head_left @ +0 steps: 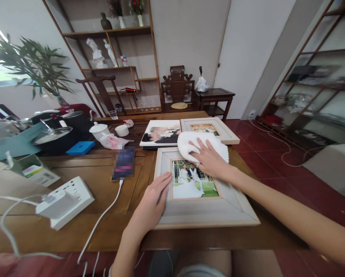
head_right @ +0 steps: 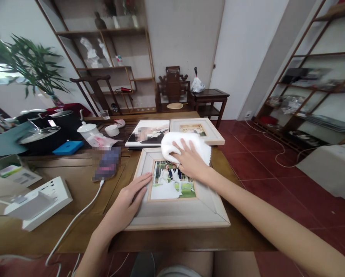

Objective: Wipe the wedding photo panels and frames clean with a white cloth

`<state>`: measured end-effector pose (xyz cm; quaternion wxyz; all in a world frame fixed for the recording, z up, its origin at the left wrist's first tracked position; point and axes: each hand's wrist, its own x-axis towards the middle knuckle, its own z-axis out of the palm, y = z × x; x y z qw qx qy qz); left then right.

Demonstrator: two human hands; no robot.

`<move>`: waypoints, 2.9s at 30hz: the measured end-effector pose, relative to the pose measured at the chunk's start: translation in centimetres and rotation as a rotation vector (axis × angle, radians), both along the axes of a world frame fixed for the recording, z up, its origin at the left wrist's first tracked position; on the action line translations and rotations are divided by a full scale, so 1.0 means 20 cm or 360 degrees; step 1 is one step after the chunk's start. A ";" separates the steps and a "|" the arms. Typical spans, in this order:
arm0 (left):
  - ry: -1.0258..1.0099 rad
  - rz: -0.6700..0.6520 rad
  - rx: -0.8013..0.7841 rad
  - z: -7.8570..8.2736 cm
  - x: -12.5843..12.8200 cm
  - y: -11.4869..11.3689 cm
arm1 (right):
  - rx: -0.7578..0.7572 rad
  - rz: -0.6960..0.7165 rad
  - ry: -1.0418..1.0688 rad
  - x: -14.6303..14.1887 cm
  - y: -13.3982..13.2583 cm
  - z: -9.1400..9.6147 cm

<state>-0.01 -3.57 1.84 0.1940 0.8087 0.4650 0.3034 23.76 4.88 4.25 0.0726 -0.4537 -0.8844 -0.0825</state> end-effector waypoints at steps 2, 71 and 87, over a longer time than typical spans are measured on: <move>-0.0009 0.0009 0.0001 0.00 0.00 0.00 | -0.0061 0.0007 -0.0018 -0.02 0.00 0.01; -0.0213 0.0150 -0.0005 0.00 0.00 -0.02 | -0.0522 0.0189 0.0002 -0.38 -0.18 0.12; -0.0041 0.0102 -0.0137 -0.02 -0.02 -0.02 | -0.0750 0.0315 -0.0139 -0.04 -0.63 0.15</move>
